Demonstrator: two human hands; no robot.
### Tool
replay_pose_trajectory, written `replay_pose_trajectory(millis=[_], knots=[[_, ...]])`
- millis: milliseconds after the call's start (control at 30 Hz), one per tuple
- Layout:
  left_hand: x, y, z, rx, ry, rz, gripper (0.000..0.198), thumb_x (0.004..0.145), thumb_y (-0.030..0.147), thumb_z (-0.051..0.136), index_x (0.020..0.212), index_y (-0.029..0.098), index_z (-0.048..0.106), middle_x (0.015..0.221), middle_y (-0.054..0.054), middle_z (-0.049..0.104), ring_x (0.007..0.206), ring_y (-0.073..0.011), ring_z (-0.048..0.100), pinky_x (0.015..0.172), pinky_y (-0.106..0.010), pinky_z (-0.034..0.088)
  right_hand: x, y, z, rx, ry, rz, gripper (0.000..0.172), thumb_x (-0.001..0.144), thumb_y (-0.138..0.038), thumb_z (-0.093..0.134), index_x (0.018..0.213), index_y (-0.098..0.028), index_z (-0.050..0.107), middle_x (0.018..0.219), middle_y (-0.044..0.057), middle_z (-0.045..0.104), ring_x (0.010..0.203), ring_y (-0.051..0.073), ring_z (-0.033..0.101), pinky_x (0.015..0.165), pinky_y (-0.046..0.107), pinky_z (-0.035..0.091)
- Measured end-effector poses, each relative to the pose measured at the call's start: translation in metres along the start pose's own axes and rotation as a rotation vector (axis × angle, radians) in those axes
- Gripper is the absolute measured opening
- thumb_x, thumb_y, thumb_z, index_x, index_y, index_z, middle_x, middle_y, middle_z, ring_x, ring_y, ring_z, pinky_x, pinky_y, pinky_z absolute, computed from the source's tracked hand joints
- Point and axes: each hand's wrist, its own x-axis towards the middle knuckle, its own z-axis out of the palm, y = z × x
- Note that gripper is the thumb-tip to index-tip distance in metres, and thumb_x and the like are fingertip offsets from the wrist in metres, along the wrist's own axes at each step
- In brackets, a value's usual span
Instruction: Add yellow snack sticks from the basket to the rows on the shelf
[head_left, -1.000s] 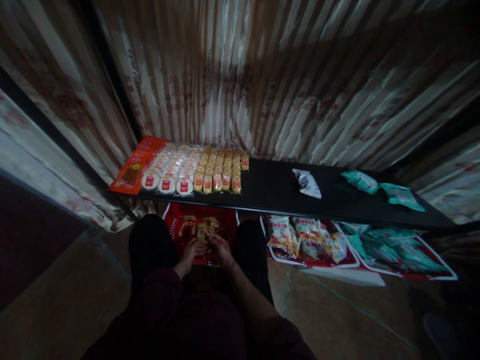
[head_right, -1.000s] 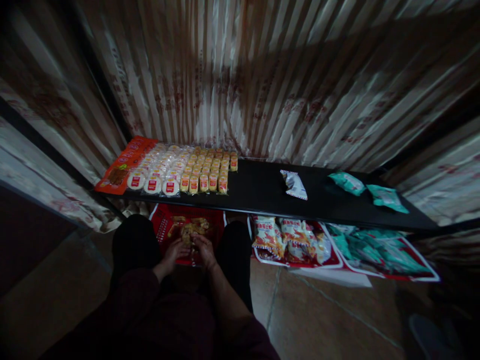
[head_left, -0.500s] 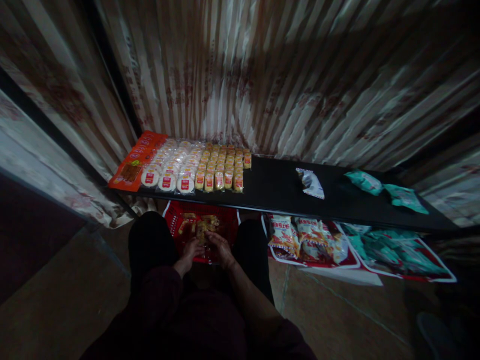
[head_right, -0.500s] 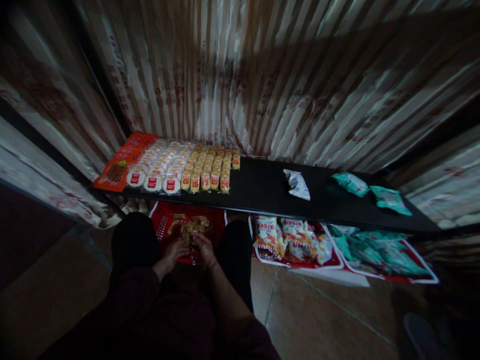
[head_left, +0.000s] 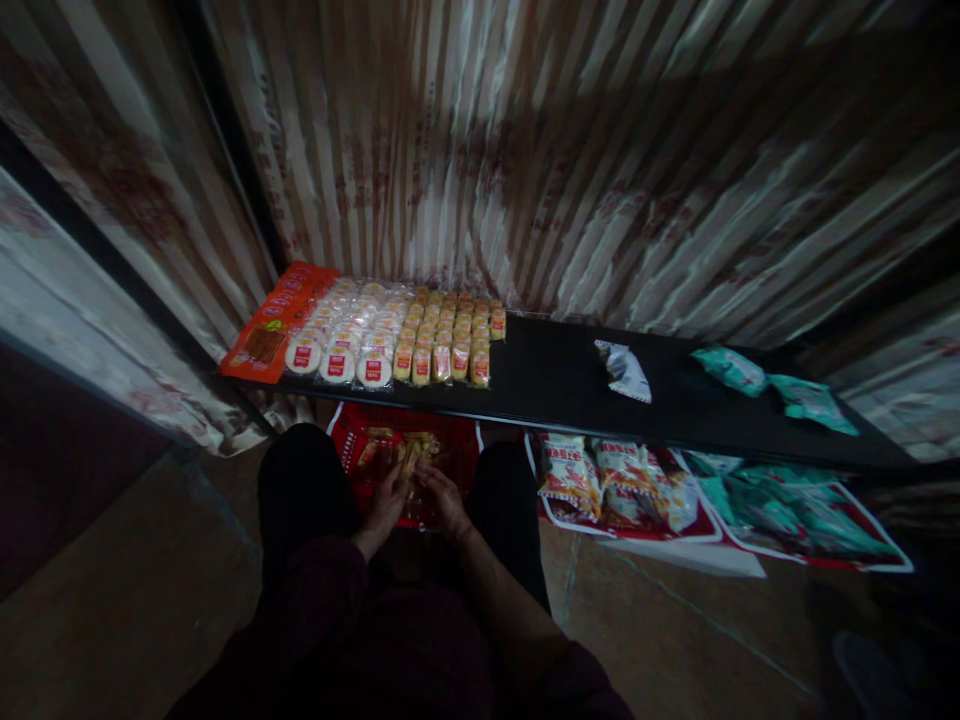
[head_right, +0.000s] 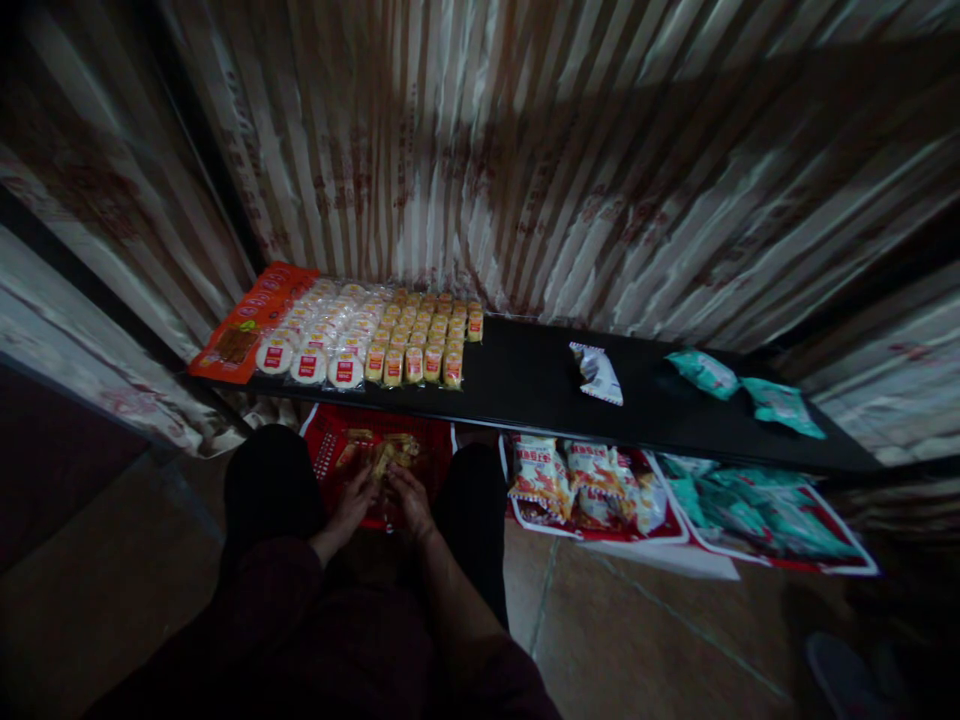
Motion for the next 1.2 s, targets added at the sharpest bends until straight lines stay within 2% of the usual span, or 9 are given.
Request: replay_pose_trajectory(millis=[167, 267, 400, 600, 700, 867, 1033, 1200], knots=[[-0.006, 0.010, 0.000, 0.103, -0.045, 0.141, 0.053, 0.075, 0.020, 0.056, 0.128, 0.018, 0.051, 0.136, -0.008, 0.050, 0.129, -0.0225, 0.041, 0.108, -0.035, 0.032, -0.002, -0.001, 0.001, -0.051, 0.023, 0.016, 0.038, 0.049, -0.039, 0.078, 0.081, -0.021, 0.066, 0.072, 0.000, 0.068, 0.068, 0.016, 0.062, 0.069, 0.029, 0.046], [-0.010, 0.016, 0.001, 0.176, -0.092, 0.232, 0.055, 0.074, 0.017, 0.053, 0.129, 0.015, 0.049, 0.142, -0.008, 0.043, 0.133, -0.0210, 0.035, 0.112, -0.036, 0.025, -0.003, -0.002, 0.002, -0.061, 0.042, 0.009, 0.036, 0.052, -0.044, 0.076, 0.077, -0.020, 0.064, 0.070, -0.001, 0.066, 0.066, 0.015, 0.060, 0.066, 0.028, 0.045], [-0.014, 0.019, 0.003, 0.264, -0.122, 0.312, 0.057, 0.073, 0.014, 0.051, 0.130, 0.017, 0.049, 0.143, -0.008, 0.041, 0.135, -0.0201, 0.032, 0.114, -0.036, 0.021, -0.003, -0.003, 0.002, -0.027, 0.039, -0.013, 0.042, 0.053, -0.051, 0.075, 0.079, -0.019, 0.065, 0.074, 0.000, 0.067, 0.068, 0.015, 0.060, 0.064, 0.026, 0.045], [-0.019, 0.021, 0.005, 0.411, -0.127, 0.379, 0.058, 0.073, 0.015, 0.050, 0.132, 0.018, 0.047, 0.145, -0.009, 0.037, 0.137, -0.0217, 0.028, 0.114, -0.040, 0.021, 0.002, 0.002, -0.001, -0.056, 0.044, -0.046, 0.048, 0.047, -0.056, 0.077, 0.074, -0.018, 0.067, 0.068, 0.000, 0.066, 0.066, 0.015, 0.059, 0.066, 0.026, 0.045], [-0.020, 0.020, 0.006, 0.453, -0.147, 0.428, 0.061, 0.074, 0.017, 0.048, 0.135, 0.020, 0.042, 0.147, -0.008, 0.035, 0.138, -0.0212, 0.026, 0.114, -0.041, 0.022, 0.004, 0.004, -0.003, -0.119, 0.017, -0.106, 0.049, 0.052, -0.058, 0.073, 0.077, -0.017, 0.068, 0.068, 0.000, 0.067, 0.067, 0.015, 0.060, 0.067, 0.027, 0.046], [-0.018, 0.015, 0.008, 0.469, -0.154, 0.490, 0.057, 0.077, 0.019, 0.046, 0.134, 0.019, 0.043, 0.149, -0.009, 0.030, 0.138, -0.0217, 0.026, 0.112, -0.041, 0.027, 0.002, 0.002, -0.005, -0.253, -0.001, -0.256, 0.049, 0.063, -0.058, 0.066, 0.088, -0.017, 0.067, 0.083, 0.004, 0.070, 0.080, 0.020, 0.064, 0.076, 0.031, 0.049], [-0.014, 0.014, 0.017, 0.423, -0.132, 0.499, 0.049, 0.080, 0.025, 0.047, 0.129, 0.018, 0.050, 0.148, -0.011, 0.031, 0.135, -0.0242, 0.031, 0.108, -0.041, 0.034, -0.001, -0.003, -0.006, -0.459, 0.169, -0.453, 0.048, 0.072, -0.050, 0.059, 0.109, -0.018, 0.062, 0.109, 0.009, 0.068, 0.104, 0.024, 0.061, 0.094, 0.036, 0.045], [-0.014, 0.021, 0.028, 0.378, -0.136, 0.527, 0.048, 0.083, 0.037, 0.046, 0.127, 0.018, 0.052, 0.147, -0.014, 0.032, 0.134, -0.0258, 0.035, 0.104, -0.043, 0.039, -0.003, -0.014, -0.009, -0.497, 0.223, -0.568, 0.045, 0.075, -0.047, 0.057, 0.110, -0.020, 0.063, 0.108, 0.008, 0.069, 0.101, 0.023, 0.063, 0.089, 0.035, 0.049]])
